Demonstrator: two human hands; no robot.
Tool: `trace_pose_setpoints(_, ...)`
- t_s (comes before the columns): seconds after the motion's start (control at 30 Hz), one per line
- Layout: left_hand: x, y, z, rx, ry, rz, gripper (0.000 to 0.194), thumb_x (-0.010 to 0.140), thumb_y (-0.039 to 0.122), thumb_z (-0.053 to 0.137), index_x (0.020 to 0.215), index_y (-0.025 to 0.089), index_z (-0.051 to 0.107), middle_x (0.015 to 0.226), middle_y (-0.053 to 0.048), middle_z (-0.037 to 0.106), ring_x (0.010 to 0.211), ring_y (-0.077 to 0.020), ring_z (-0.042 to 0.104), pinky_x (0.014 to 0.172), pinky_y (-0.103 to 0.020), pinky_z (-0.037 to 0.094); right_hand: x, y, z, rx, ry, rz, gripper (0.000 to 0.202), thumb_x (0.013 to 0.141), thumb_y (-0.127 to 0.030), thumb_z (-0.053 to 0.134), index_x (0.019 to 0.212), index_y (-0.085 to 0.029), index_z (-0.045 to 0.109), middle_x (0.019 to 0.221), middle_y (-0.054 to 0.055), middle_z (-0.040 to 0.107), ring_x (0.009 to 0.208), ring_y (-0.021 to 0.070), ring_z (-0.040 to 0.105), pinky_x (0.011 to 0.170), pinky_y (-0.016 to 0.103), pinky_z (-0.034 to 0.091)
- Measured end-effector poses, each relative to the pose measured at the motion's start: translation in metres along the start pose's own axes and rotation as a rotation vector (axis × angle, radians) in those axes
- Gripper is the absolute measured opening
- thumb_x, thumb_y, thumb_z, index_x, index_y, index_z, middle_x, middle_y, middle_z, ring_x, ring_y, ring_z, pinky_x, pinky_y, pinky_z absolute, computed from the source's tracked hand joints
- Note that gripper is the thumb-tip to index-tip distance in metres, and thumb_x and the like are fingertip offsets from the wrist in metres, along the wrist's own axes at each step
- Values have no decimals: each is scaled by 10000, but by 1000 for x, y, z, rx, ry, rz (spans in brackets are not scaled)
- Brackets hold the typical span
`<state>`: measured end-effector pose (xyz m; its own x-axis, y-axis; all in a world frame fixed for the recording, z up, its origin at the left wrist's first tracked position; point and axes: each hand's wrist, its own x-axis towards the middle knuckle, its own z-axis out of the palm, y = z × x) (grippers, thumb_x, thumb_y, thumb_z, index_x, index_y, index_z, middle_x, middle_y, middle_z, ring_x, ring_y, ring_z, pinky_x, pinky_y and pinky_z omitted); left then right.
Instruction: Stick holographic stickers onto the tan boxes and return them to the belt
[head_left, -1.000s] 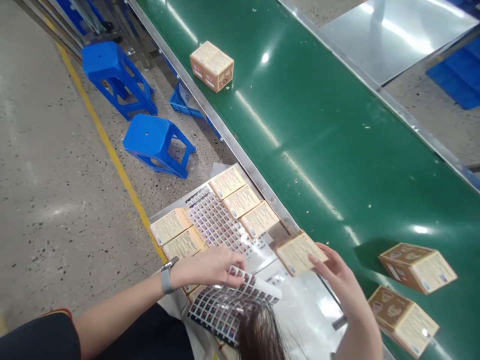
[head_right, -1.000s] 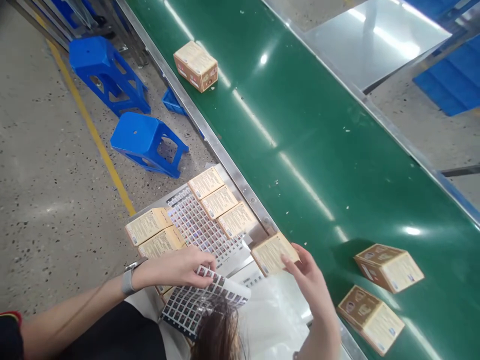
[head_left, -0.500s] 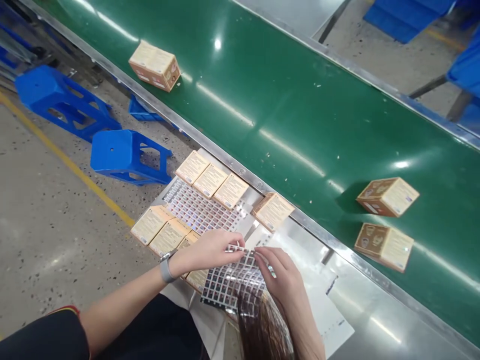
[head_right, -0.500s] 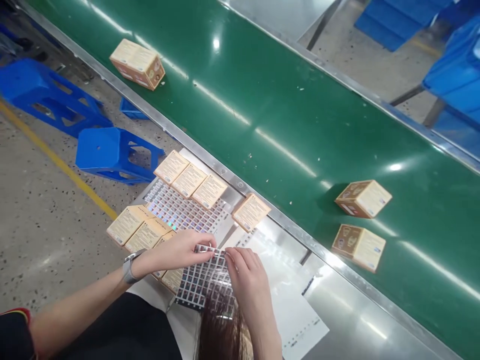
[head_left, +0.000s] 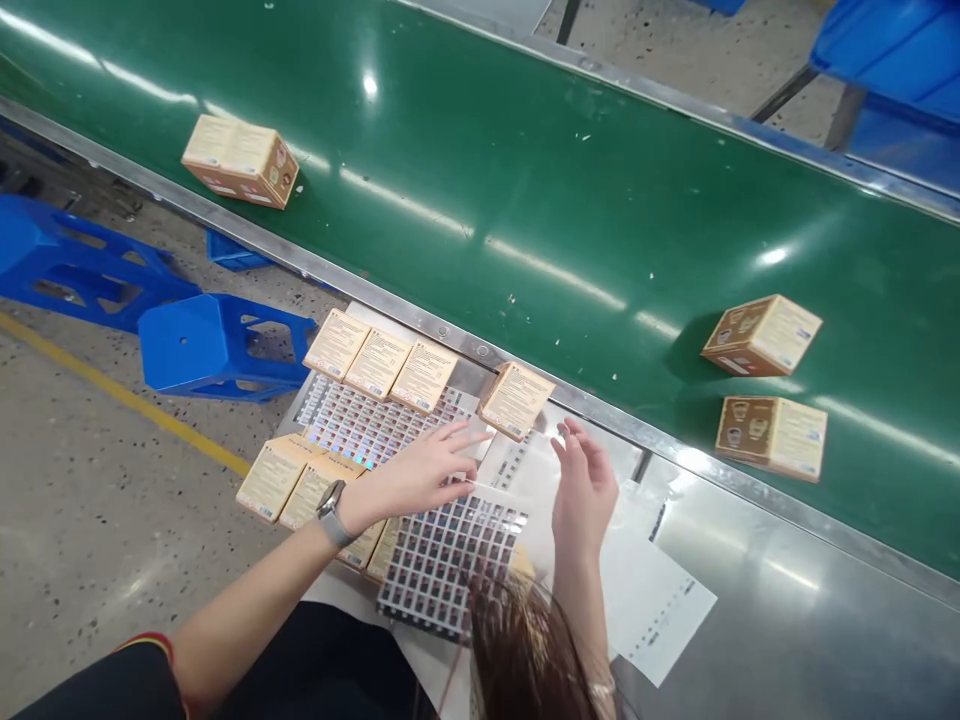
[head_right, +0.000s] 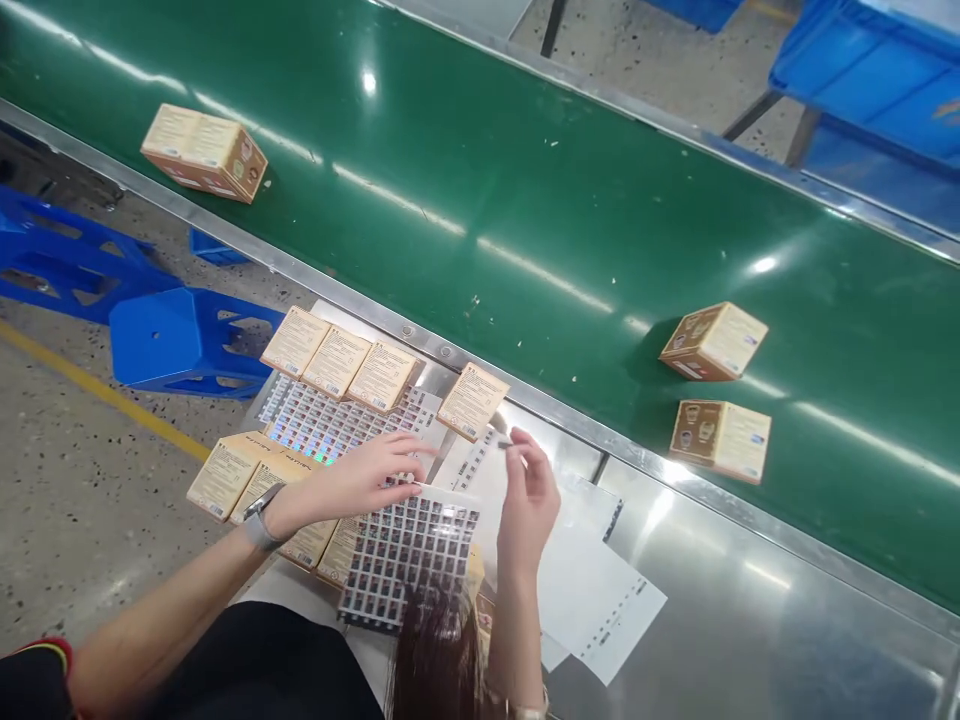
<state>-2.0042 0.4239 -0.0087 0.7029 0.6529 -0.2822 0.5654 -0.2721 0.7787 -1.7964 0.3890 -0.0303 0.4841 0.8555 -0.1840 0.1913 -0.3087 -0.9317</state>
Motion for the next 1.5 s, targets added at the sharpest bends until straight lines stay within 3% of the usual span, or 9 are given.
trace_pose_setpoints(0.07,8,-9,3,131,36,107,156,924,236,588,786,181,637,1489,-44,475,1414,-301,351,1161,-514,285,17,10,18,225,121,161,252,801,-434,647,859,-193,598,1212,123,659,1150,259,618,962,460,491)
trace_pose_setpoints(0.17,23,-15,11,276,34,183,145,911,204,599,772,184,637,1568,-2,361,1495,-309,172,1209,-550,198,31,21,48,372,160,193,313,772,-480,647,879,-192,587,1241,126,642,1129,238,623,934,420,511)
trace_pose_setpoints(0.53,33,-11,21,379,-20,182,133,882,159,619,772,152,693,1590,-37,309,1485,-331,198,1189,-485,307,16,10,81,263,336,188,281,832,-468,579,847,-190,545,1196,140,640,1059,241,636,802,364,554)
trace_pose_setpoints(0.77,34,-12,21,356,1,180,135,887,139,588,824,130,707,1580,-62,328,1480,-331,217,1182,-486,322,17,9,91,92,422,72,305,856,-503,564,880,-202,521,1127,135,631,1067,238,624,934,416,511)
trace_pose_setpoints(0.97,34,-13,21,343,0,180,158,877,124,580,758,152,681,1578,-39,336,1479,-315,230,1172,-481,319,26,13,90,5,491,39,401,852,-500,595,1099,-227,436,980,87,653,907,208,659,818,385,550)
trace_pose_setpoints(1.17,29,-13,10,242,52,205,155,930,186,570,789,167,632,1468,-71,504,1426,-288,355,1156,-480,312,29,3,43,-79,321,-24,280,889,-452,523,986,-191,556,935,79,674,859,203,663,777,358,539)
trace_pose_setpoints(1.27,24,-8,-1,69,72,113,166,975,270,526,926,173,651,1089,-59,722,1059,-222,659,916,-352,489,10,-14,16,-326,-99,-316,215,905,-403,562,972,-212,636,972,70,704,878,206,654,783,351,516)
trace_pose_setpoints(1.37,18,-2,-11,-76,82,-3,220,991,330,490,1002,193,662,858,-13,726,781,-167,678,727,-275,478,-7,-26,3,-511,-411,-621,144,939,-303,554,1024,-249,659,932,37,731,872,197,653,848,366,454)
trace_pose_setpoints(1.5,8,1,-20,-333,50,-102,146,924,295,588,1000,186,649,926,-23,727,826,-166,673,729,-267,480,-11,-26,-1,-671,-388,-805,128,943,-217,563,1025,-265,650,811,-10,728,768,171,629,950,402,339)
